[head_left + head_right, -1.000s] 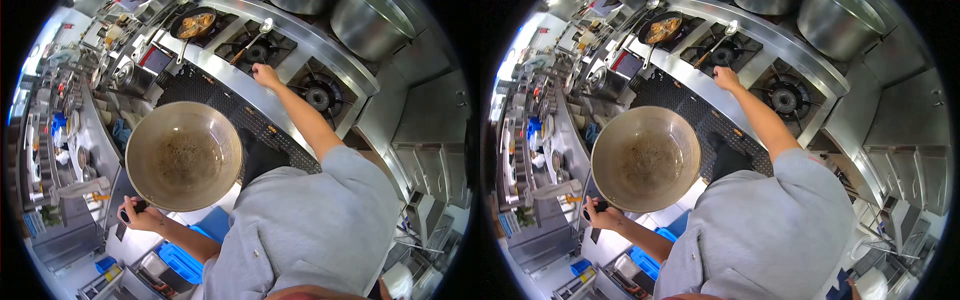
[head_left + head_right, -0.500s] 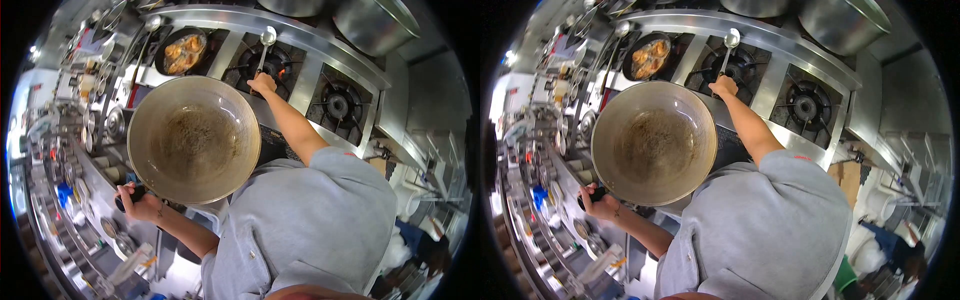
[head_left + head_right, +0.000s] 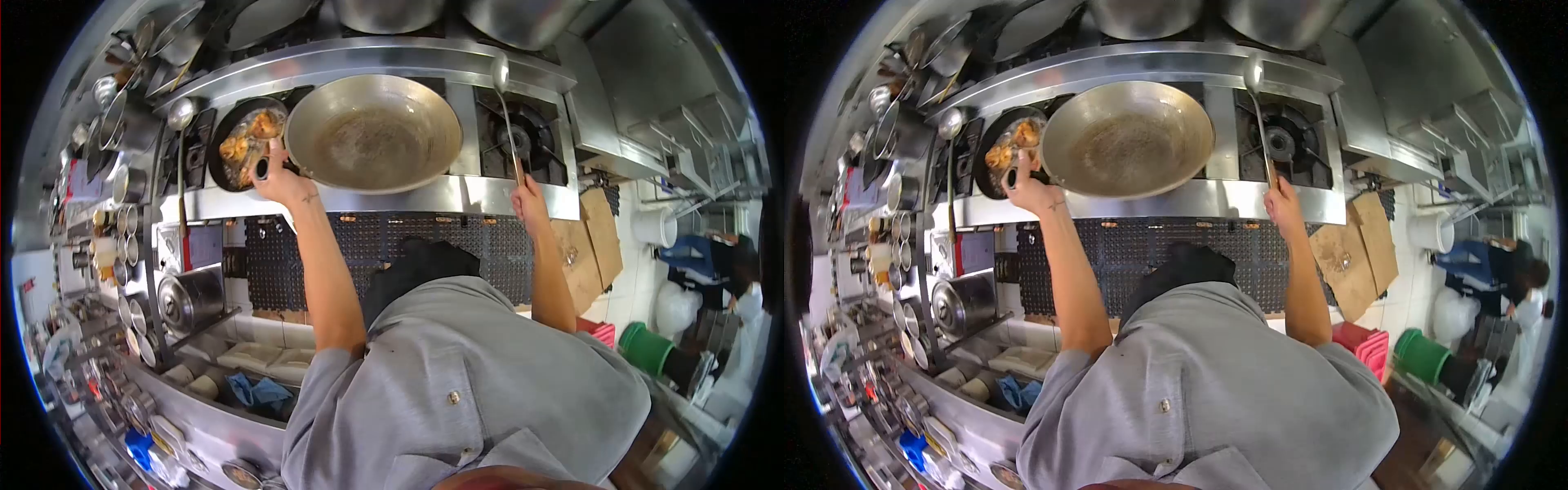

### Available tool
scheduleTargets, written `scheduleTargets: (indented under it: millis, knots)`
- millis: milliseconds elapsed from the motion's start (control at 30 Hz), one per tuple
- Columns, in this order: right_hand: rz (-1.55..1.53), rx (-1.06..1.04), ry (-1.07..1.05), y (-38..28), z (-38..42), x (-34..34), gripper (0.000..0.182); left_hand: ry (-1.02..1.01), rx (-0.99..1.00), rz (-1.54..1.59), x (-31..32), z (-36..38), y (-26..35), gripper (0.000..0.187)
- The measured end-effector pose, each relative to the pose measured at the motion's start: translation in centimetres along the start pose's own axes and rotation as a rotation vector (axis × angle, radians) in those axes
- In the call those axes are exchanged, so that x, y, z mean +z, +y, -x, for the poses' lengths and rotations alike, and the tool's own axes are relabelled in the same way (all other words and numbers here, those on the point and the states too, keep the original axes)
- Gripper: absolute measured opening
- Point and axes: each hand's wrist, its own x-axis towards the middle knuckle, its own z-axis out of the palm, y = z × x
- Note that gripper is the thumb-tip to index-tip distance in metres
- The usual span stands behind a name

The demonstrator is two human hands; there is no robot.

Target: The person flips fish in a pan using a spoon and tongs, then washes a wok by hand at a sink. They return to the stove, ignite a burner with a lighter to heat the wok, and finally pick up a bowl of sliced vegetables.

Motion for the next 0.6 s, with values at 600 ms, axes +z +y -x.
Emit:
scheduleTargets:
  millis: [600]
  knots:
    - [0.317, 0.057, 0.462, 7.6, -3.3, -2.1, 0.026, -1.140, 0.891, -1.066, -7.2, 13.0, -3.4, 0.016]
